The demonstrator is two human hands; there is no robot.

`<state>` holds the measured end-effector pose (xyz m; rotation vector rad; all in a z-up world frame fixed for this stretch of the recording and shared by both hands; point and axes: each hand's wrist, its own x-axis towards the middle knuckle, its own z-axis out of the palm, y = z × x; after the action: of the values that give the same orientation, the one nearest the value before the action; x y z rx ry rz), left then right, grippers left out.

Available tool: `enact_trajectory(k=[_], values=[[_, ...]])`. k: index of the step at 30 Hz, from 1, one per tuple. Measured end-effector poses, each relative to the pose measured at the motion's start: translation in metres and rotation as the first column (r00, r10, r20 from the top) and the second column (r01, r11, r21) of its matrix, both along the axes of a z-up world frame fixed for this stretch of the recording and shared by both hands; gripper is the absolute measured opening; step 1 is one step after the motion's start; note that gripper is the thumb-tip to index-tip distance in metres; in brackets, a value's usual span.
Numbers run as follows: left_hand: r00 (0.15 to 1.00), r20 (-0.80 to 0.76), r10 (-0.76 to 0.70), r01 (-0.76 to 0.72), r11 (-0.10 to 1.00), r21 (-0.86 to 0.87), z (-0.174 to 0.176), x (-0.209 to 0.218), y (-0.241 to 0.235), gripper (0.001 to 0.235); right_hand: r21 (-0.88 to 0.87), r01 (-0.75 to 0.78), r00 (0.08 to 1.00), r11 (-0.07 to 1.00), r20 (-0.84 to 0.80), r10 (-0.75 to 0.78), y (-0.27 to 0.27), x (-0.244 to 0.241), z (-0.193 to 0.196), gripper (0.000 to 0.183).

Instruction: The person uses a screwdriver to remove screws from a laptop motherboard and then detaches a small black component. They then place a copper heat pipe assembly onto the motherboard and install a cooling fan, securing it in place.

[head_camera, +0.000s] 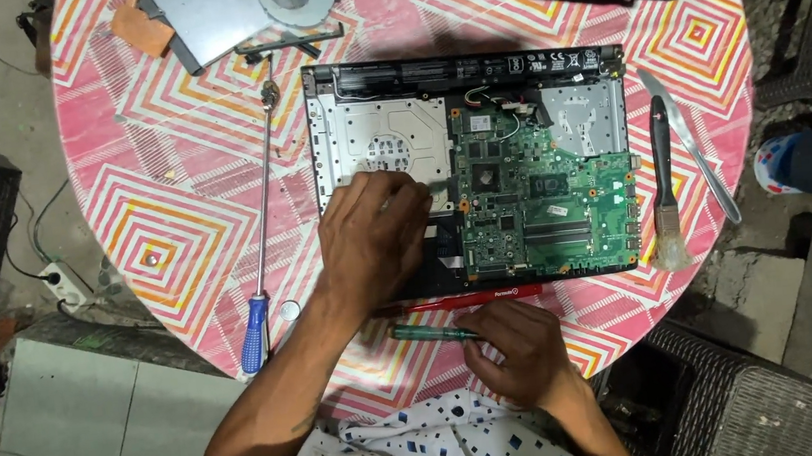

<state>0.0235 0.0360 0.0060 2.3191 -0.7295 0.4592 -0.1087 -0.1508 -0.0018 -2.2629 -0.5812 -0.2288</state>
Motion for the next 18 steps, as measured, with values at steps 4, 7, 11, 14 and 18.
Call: enact_trajectory(k=[4,7,11,14,18], values=[[0.997,0.072,0.002,0.0,0.999,-0.038,0.006,-0.003,0.002,0.012,-0.075,0.017,0.999,0.997,0.039,-0.014,0.001,-0.005,-0.005,0.012],[0.998,0.003,-0.056,0.055,0.99,0.127,-0.011,-0.005,0.003,0.027,-0.082,0.076,0.994,0.994,0.086,-0.069,0.006,-0.006,0.005,0.017],[0.994,-0.051,-0.101,0.109,0.978,0.181,-0.018,-0.006,0.003,0.029,-0.066,0.104,0.993,0.992,0.06,-0.1,0.012,-0.004,0.011,0.016],[0.981,-0.125,-0.145,0.167,0.967,0.191,-0.006,-0.01,0.009,0.032,-0.061,0.112,0.993,0.992,0.032,-0.11,0.014,-0.006,0.014,0.014],[0.974,-0.16,-0.163,0.186,0.972,0.146,0.042,-0.013,0.025,0.028,-0.094,0.121,0.993,0.988,0.008,-0.121,0.008,-0.003,0.002,0.012]])
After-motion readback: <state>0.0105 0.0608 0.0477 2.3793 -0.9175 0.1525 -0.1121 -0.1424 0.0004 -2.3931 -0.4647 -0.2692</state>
